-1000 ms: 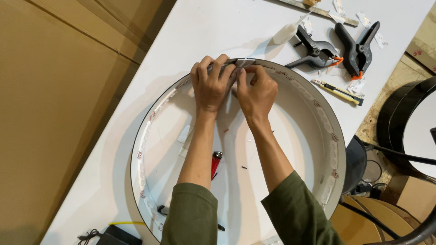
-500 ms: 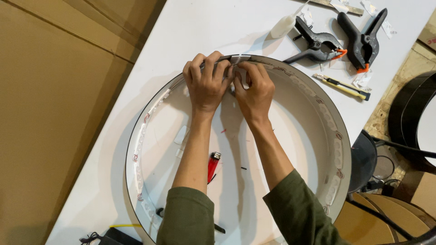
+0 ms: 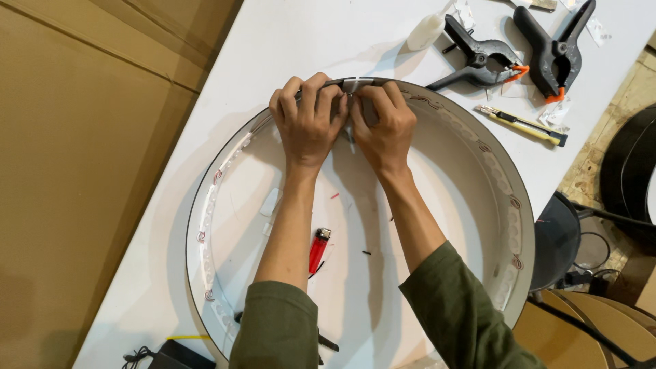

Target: The person is assembling an LED light ring by hand. They are seen inserting small components into the circular frame and manipulating wires. The workspace is cluttered with tools and parts.

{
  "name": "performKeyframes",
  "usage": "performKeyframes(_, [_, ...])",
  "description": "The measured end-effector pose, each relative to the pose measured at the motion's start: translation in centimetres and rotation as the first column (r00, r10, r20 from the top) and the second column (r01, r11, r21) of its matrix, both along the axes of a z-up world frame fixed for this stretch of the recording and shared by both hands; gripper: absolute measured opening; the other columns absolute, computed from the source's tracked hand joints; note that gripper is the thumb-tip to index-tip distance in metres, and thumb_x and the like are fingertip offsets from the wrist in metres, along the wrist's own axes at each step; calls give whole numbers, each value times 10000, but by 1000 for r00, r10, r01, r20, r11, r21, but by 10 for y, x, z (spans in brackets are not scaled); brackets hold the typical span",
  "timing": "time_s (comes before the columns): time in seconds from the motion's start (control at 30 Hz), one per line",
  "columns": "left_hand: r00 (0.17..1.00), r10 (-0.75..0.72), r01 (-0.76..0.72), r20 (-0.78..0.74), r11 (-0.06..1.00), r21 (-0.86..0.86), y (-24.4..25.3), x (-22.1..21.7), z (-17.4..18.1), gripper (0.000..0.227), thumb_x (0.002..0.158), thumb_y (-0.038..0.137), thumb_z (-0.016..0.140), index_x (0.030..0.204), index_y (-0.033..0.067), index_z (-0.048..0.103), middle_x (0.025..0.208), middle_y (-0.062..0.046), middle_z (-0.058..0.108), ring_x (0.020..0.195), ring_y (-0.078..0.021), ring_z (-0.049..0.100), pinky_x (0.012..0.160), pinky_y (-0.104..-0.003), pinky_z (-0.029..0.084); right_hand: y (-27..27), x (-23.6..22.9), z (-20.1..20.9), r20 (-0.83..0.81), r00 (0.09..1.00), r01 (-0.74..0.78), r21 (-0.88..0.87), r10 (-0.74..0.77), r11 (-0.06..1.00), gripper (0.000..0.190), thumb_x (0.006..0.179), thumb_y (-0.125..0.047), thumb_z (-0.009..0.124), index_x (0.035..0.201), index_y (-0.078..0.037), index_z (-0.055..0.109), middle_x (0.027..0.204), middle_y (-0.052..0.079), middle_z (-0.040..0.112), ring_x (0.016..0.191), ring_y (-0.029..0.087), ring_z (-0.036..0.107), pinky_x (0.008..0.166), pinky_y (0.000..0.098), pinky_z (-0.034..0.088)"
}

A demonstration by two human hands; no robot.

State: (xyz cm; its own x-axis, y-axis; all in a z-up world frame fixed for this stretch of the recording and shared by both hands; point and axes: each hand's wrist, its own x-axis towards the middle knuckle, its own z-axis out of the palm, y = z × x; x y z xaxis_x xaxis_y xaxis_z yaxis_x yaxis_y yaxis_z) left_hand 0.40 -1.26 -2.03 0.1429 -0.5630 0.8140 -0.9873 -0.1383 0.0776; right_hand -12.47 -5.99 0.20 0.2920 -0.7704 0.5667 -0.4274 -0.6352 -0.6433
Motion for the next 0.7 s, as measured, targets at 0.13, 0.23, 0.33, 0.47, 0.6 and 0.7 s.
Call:
performKeyframes(0.13, [1000, 2, -2, 28, 1000, -1, 0, 2, 1, 138, 987, 389, 628, 907, 277, 621, 1004, 98, 592, 1034, -198, 507, 907, -386, 395, 3, 0, 9, 50, 998, -47, 51, 44, 998, 110, 868, 3, 764, 919, -77, 708, 757, 54, 556, 609, 246, 626, 533, 340, 525])
performKeyframes(0.23, [999, 3, -3, 34, 1000, 7, 2, 2, 2, 160, 1003, 404, 609, 904, 279, 629, 1011, 93, 600, 1035, -202, 511, 905, -393, 400, 7, -3, 3, 65, 996, -60, 105, 53, 993, 122, 856, -8, 773, 908, -93, 701, 738, 37, 520, 595, 212, 594, 529, 323, 510])
performKeyframes(0.33, [999, -14, 14, 29, 1000, 16, 2, 2, 4, 126, 980, 370, 619, 904, 270, 610, 1019, 84, 590, 1044, -208, 500, 907, -387, 391, 13, -6, -1, 106, 994, -55, 148, 40, 987, 147, 850, 23, 753, 943, -72, 690, 714, 54, 503, 596, 212, 554, 555, 333, 499])
performKeyframes(0.47, [999, -12, 12, 30, 1000, 14, 1, 2, 4, 98, 948, 350, 658, 902, 276, 614, 1019, 91, 598, 1039, -203, 495, 912, -388, 389, 14, -4, 3, 38, 999, -38, 55, 36, 998, 228, 843, 31, 772, 1027, -89, 710, 773, 39, 522, 634, 217, 584, 586, 343, 529])
performKeyframes(0.6, [999, -1, 0, 51, 1000, 6, 0, 2, 4, 103, 937, 355, 684, 895, 289, 616, 1026, 96, 601, 1036, -200, 490, 907, -379, 381, 4, -1, -4, -51, 999, -2, -81, -2, 997, 234, 847, -9, 803, 1036, -115, 715, 813, 15, 527, 656, 214, 620, 614, 344, 557])
performKeyframes(0.7, [1000, 2, -3, 31, 1000, 27, 2, 1, 5, 66, 951, 345, 641, 918, 293, 619, 1034, 93, 602, 1041, -197, 496, 923, -383, 381, 2, 3, -3, -34, 999, 0, -117, -4, 993, 142, 860, -10, 773, 953, -107, 727, 802, 7, 544, 646, 221, 644, 597, 341, 570])
